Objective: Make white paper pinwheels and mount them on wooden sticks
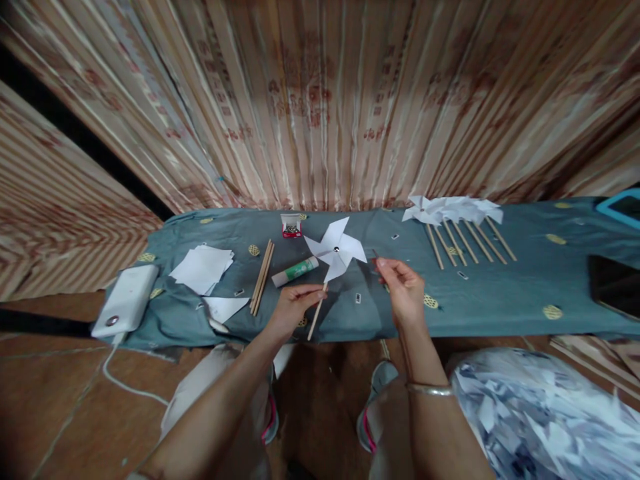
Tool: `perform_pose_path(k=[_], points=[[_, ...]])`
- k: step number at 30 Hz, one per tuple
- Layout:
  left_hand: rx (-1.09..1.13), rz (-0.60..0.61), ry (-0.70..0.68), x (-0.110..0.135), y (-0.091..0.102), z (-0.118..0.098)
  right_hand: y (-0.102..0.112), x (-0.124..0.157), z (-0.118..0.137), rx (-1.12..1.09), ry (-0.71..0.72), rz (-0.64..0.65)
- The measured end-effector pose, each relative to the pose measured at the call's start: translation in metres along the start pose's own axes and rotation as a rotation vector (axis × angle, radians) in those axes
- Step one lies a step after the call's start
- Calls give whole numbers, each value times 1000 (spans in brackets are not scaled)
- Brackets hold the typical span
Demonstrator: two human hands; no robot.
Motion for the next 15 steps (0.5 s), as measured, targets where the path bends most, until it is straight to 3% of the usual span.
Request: perform_pose_path(k=[7, 15], points=[[-54, 72, 43, 3, -9, 2, -8, -5, 0, -52, 19, 44], [5, 9, 22, -3, -6, 6, -18, -1, -2, -59, -11, 88]])
Point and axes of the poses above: each hand's wrist, its own x-axis away from the middle knuckle, its own y-axis out of the back of the hand, z = x × y, the point moved 9 cm from there along -x, towards the middle knuckle, and after that the axes turned 9 degrees about z, right-handed, at the moved point
